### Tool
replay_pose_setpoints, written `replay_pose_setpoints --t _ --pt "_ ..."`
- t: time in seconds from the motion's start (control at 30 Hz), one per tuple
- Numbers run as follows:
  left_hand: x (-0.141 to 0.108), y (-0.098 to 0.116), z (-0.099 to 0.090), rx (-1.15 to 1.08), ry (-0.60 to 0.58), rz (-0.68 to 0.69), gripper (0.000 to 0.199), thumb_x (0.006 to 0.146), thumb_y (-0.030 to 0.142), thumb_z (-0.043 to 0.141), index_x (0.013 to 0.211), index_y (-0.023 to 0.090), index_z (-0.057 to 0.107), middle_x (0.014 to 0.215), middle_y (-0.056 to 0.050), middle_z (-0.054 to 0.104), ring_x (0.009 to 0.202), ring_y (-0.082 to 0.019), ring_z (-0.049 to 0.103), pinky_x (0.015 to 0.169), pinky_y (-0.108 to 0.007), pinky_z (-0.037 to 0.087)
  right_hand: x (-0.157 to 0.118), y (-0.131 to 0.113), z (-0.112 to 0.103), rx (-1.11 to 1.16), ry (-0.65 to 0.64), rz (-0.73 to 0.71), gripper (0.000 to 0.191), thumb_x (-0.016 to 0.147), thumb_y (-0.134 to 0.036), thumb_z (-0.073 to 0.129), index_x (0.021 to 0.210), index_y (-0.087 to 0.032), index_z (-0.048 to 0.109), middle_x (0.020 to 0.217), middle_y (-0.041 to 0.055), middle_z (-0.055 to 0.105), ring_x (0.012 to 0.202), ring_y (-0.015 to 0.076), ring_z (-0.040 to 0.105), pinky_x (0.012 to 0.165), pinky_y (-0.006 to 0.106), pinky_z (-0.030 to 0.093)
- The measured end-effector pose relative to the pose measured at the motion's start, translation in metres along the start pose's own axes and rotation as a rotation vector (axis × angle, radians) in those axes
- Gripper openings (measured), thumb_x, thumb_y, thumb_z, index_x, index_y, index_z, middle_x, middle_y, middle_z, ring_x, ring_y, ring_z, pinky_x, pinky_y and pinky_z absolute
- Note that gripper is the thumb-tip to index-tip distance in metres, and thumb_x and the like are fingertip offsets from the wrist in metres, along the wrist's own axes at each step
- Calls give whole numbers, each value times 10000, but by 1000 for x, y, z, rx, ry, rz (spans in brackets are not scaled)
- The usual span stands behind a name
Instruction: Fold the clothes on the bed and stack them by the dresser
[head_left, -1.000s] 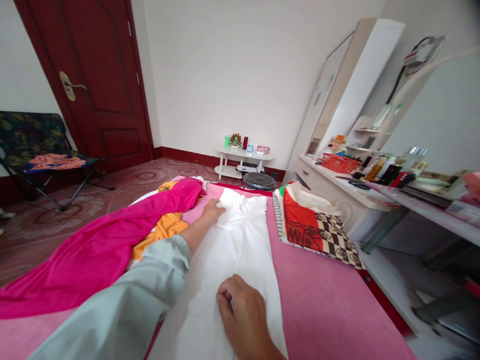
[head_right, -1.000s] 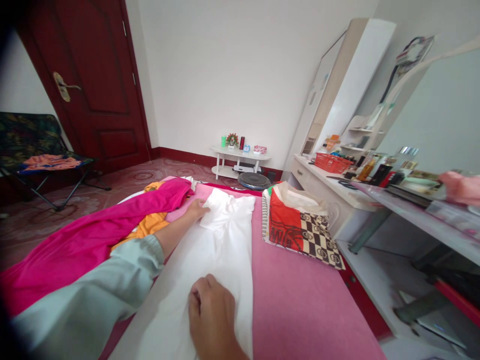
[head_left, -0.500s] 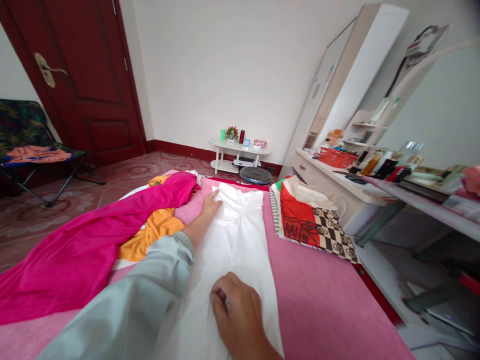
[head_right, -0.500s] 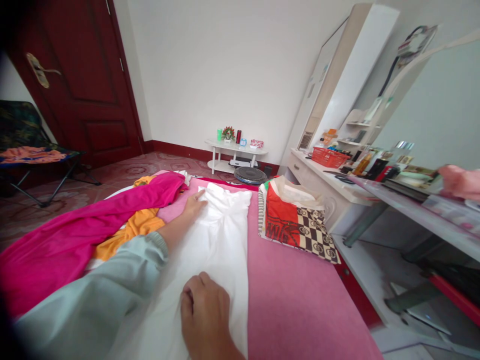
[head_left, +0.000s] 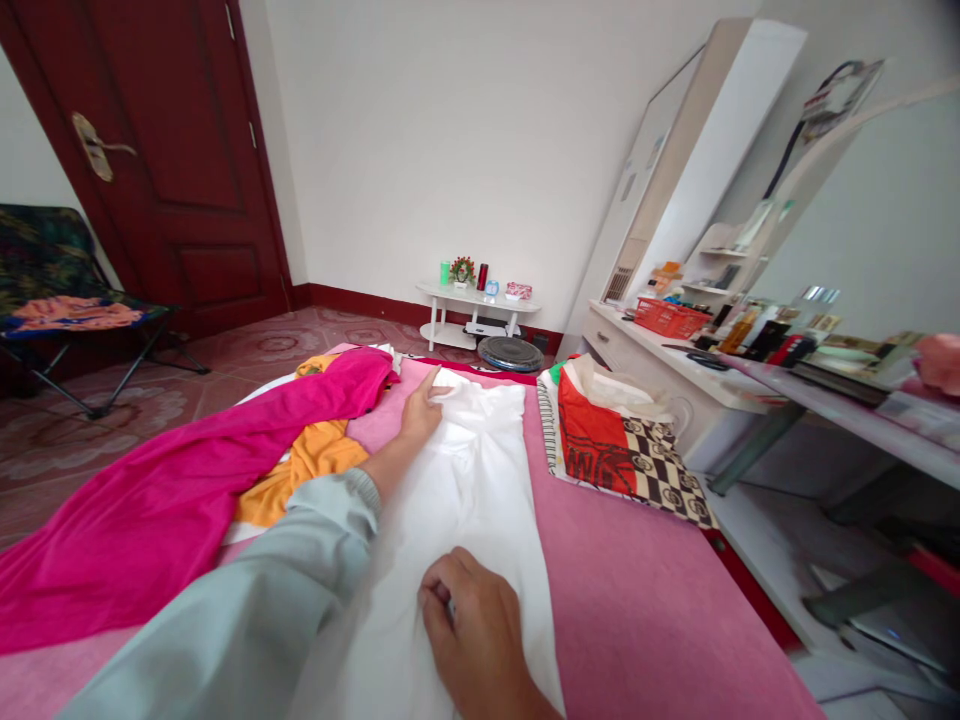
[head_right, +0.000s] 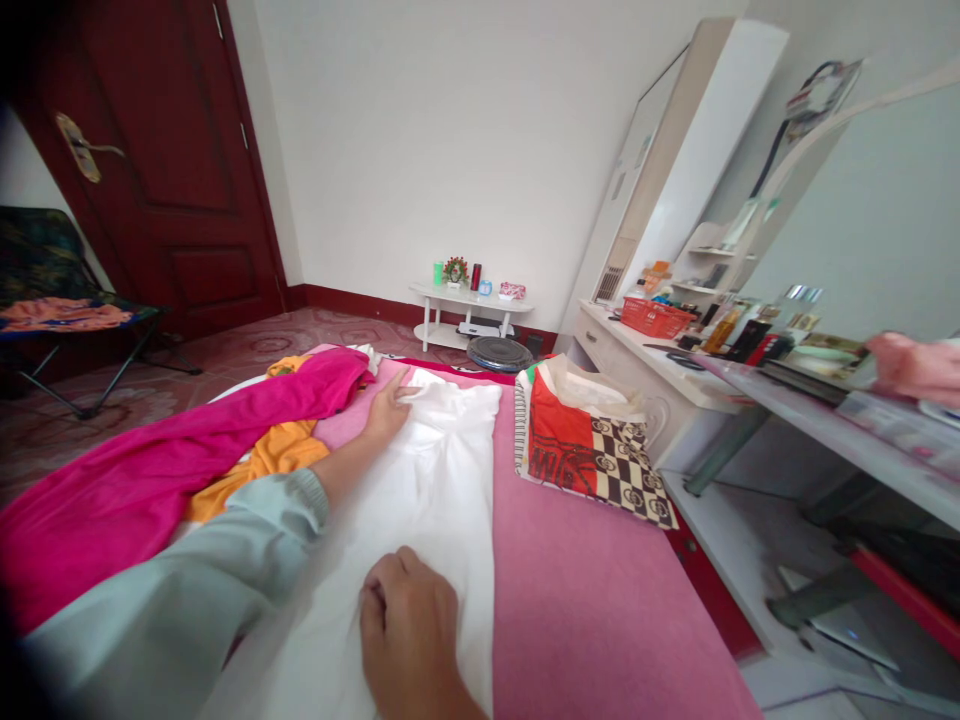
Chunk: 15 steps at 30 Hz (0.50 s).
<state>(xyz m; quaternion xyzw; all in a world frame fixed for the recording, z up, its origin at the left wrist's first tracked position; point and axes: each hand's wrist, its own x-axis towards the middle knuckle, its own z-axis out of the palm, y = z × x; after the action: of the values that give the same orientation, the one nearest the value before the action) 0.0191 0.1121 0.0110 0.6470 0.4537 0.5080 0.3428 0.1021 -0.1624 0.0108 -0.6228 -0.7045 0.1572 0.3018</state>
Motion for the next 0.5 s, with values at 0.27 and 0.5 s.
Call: replay_pose_setpoints --t 0.27,0.5 --pt "-29 -3 -6 274 -43 147 667 695 122 625 1332 243 468 1180 -52 605 851 -136 582 768 -250 479 0 -3 -1 -29 -1 12 130 781 -129 519 768 -245 575 773 -43 598 689 108 550 605 217 303" --pt "-35 -1 -13 594 41 -62 567 734 424 657 1250 231 521 863 -42 664 853 -224 623 725 -304 458 -1 -2 0 -28 -7 6 127 786 -130 513 764 -242 568 771 -43 594 697 107 548 610 216 303"
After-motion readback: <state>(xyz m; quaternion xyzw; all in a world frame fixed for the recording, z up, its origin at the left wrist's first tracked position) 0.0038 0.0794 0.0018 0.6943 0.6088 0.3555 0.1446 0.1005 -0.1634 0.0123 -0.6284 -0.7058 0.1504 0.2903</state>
